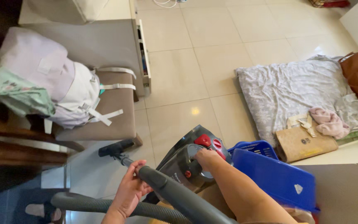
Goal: The person vacuums the tiled floor of a bedroom and a bathroom using a canister vacuum cleaner. They move the vacuum head back and forth across the floor, navigate around furniture and laundry baskets, and then unplug the device and store it.
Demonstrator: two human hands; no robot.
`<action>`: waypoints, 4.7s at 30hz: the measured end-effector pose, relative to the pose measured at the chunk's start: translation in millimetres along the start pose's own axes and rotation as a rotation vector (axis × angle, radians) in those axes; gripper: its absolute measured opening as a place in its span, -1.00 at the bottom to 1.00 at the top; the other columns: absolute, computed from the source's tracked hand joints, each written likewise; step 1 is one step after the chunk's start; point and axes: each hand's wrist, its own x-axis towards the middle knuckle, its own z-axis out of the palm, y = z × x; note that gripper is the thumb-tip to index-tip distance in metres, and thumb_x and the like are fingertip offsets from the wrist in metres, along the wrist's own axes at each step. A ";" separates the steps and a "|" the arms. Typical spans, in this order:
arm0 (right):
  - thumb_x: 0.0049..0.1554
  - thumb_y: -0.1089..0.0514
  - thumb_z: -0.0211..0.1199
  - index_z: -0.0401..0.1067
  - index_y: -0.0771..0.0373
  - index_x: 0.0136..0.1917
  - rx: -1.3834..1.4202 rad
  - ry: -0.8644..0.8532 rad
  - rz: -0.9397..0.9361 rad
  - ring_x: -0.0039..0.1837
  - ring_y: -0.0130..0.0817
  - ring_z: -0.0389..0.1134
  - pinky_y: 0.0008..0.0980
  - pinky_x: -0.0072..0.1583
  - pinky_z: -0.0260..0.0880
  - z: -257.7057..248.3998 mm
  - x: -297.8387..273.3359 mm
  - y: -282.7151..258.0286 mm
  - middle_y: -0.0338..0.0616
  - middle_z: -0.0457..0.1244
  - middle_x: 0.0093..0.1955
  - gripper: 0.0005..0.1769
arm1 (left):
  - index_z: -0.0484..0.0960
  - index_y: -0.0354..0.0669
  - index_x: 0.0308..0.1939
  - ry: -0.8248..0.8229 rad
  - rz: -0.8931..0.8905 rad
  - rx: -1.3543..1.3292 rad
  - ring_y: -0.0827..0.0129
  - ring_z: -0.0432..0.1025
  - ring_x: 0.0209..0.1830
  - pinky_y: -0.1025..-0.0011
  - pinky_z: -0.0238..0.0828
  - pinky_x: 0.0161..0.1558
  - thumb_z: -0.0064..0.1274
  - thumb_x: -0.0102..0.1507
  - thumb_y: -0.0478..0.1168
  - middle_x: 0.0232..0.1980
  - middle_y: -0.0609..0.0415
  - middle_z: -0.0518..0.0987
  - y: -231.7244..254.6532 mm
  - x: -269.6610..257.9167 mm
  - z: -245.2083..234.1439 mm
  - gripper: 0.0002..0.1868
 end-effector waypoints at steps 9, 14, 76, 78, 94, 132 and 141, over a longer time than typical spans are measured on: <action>-0.14 0.29 0.45 0.47 -0.01 0.25 0.071 0.012 0.060 0.31 -0.12 0.34 0.01 0.19 0.43 -71.3 24.6 116.0 -0.14 0.34 0.18 -0.34 | 0.62 0.07 0.11 0.227 0.167 1.251 0.17 0.68 -0.36 0.25 0.55 -0.22 0.35 0.10 -0.27 -0.36 -0.05 0.66 65.1 91.0 89.7 -0.50; -0.07 0.30 0.37 0.44 -0.08 0.28 0.068 -0.031 0.061 0.29 -0.10 0.35 -0.07 0.19 0.44 -97.5 52.8 198.9 -0.13 0.35 0.15 -0.36 | 0.59 -0.05 -0.26 0.044 1.089 1.424 -0.06 0.53 -0.26 0.14 0.44 -0.22 0.34 -0.22 -0.25 -0.30 -0.15 0.60 80.6 151.8 126.2 -0.55; -0.05 0.33 0.36 0.44 -0.01 0.35 -0.285 -0.254 -0.347 0.37 -0.05 0.32 -0.08 0.20 0.48 -660.8 632.9 806.4 -0.08 0.33 0.27 -0.31 | 0.69 -0.04 -0.12 1.226 -0.121 1.222 -0.08 0.60 0.01 0.11 0.55 0.10 0.20 0.14 0.05 -0.16 -0.14 0.72 355.3 766.8 376.1 -0.65; -0.06 0.34 0.36 0.45 -0.03 0.34 -0.297 -0.254 -0.357 0.35 -0.05 0.34 -0.10 0.20 0.48 -663.5 643.7 794.1 -0.06 0.33 0.26 -0.31 | 0.70 -0.05 -0.14 1.209 -0.166 1.194 -0.13 0.60 -0.07 0.08 0.54 0.06 0.19 0.14 0.01 -0.17 -0.16 0.72 379.9 765.7 379.3 -0.69; -0.07 0.32 0.38 0.37 0.01 0.39 -0.386 -0.293 -0.492 0.30 -0.02 0.37 -0.11 0.19 0.48 -684.2 691.1 689.9 0.01 0.34 0.23 -0.25 | 0.70 -0.15 -0.13 1.418 -0.072 0.886 -0.13 0.58 -0.09 0.09 0.51 -0.01 0.22 0.17 -0.02 -0.21 -0.19 0.70 384.8 734.4 355.6 -0.67; -0.05 0.32 0.26 0.45 0.19 0.27 0.004 -0.130 -0.233 0.39 -0.01 0.31 -0.21 0.34 0.35 -945.9 864.8 1000.5 0.10 0.33 0.27 -0.43 | 0.66 -0.33 -0.30 1.024 0.612 0.610 0.06 0.60 -0.42 0.18 0.49 -0.25 0.24 0.02 -0.22 -0.45 -0.16 0.65 795.7 1161.7 642.1 -0.74; -0.19 0.30 0.31 0.48 0.29 0.15 0.155 -0.103 0.059 0.24 -0.01 0.39 -0.24 0.21 0.43 -978.6 926.4 1088.6 0.17 0.36 0.11 -0.44 | 0.63 -0.34 -0.35 0.880 0.699 0.663 0.08 0.58 -0.45 0.18 0.49 -0.25 0.18 0.07 -0.23 -0.47 -0.15 0.64 926.0 1242.3 661.4 -0.80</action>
